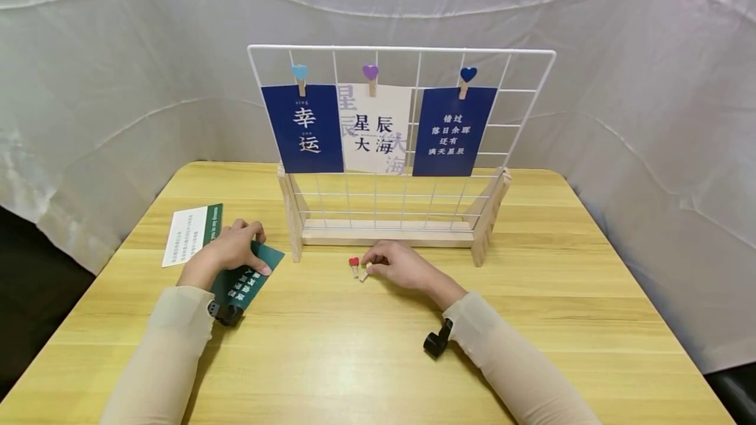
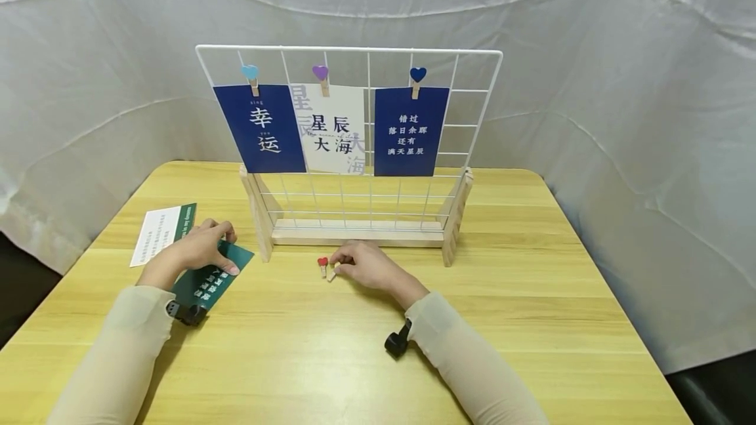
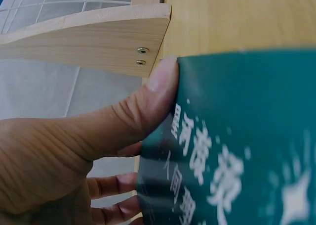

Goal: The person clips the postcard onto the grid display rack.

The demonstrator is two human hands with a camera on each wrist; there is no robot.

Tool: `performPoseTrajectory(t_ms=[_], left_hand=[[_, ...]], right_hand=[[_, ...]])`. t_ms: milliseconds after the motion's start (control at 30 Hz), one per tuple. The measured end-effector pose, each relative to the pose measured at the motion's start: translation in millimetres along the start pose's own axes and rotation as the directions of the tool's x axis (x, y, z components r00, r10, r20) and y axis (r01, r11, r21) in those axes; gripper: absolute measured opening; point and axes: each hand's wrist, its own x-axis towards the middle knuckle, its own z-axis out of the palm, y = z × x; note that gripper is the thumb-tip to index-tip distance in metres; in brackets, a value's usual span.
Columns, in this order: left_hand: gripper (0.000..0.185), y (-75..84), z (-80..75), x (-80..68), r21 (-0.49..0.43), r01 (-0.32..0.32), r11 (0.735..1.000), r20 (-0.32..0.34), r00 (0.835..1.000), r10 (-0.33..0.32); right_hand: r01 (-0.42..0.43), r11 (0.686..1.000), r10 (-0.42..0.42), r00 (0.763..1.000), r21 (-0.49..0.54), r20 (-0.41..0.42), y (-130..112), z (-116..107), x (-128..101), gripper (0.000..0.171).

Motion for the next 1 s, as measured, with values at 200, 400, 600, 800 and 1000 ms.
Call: performPoseTrajectory(t_ms=[200, 400, 600, 800, 1000], left_hand=[[0.071, -3.3, -0.3, 0.7, -0.039, -0.011, 0.999, -0.022, 1.0, 0.011], [0.049, -7.1, -4.6, -0.6, -0.034, -0.113, 0.993, -0.051, 0.992, 0.112], [0.029, -8.3, -12.1, -5.7, -0.019, -0.183, 0.983, -0.054, 0.982, 0.182], [0.016, -1.7, -20.1, -13.9, -0.019, -0.238, 0.971, -0.083, 0.968, 0.236], [0.01, 10.1, -29.2, -23.9, -0.057, -0.282, 0.958, -0.138, 0.952, 0.272]], right_hand=[[0.029, 1.0, -0.029, 1.0, 0.001, -0.002, 1, -1, -1, 0.005], [0.042, 0.999, -0.042, 0.999, 0.003, 0.033, 1, -4, -1, 0.005], [0.057, 0.996, -0.053, 0.996, -0.064, 0.077, -2, -9, -2, 0.009], [0.05, 0.992, -0.04, 0.995, -0.116, 0.09, -2, -9, -3, 0.01], [0.059, 0.991, -0.05, 0.996, -0.123, 0.079, -2, -8, -3, 0.006]])
